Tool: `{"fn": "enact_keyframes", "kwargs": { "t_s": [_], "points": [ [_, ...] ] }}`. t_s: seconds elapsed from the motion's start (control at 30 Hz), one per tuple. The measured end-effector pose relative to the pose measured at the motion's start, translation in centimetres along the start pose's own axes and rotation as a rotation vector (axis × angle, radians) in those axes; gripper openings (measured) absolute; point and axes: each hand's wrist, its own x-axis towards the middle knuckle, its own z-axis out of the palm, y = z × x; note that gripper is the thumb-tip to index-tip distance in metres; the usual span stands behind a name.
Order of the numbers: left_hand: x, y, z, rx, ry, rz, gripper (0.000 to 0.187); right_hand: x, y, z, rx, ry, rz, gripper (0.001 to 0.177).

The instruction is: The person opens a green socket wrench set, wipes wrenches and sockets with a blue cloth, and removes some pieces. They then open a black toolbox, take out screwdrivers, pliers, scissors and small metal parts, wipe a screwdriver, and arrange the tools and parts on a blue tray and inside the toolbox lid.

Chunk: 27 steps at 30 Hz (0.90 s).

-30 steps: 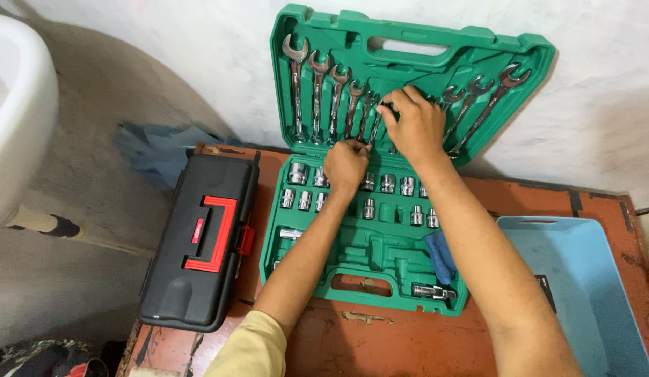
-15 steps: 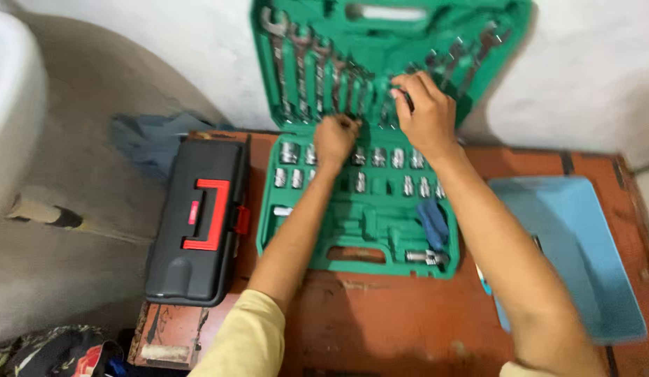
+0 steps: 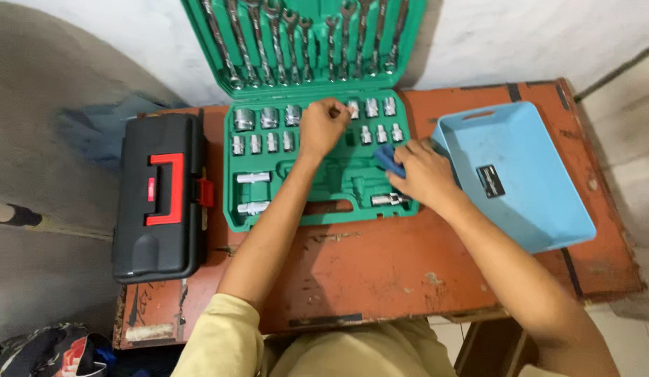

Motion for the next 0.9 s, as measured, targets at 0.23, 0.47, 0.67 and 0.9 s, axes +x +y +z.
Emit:
{"fn": "enact_keyframes", "kwargs": {
  "t_s": [0.23, 0.47, 0.67, 0.9],
  "points": [
    [-5.9, 1.4, 3.3, -0.255, -0.424, 0.009, 0.019, -3.6, 2.9, -3.2, 0.098, 0.079, 0.295, 0.025],
    [-9.3, 2.7, 4.9, -0.228, -0.472, -0.056, 0.022, -8.8, 2.2, 0.4, -0.395, -0.025, 0.068, 0.026],
    [-9.5, 2.8, 3.1, -0.248, -0.472, -0.020, 0.023, -8.4, 2.0, 1.3, -0.539, -0.286, 0.032, 0.019],
    [-5.5, 1.3, -4.2, -0.513, -0.363, -0.028, 0.019, -1.1, 2.0, -5.5, 0.106, -0.379, 0.242, 0.031]
  ]
}}
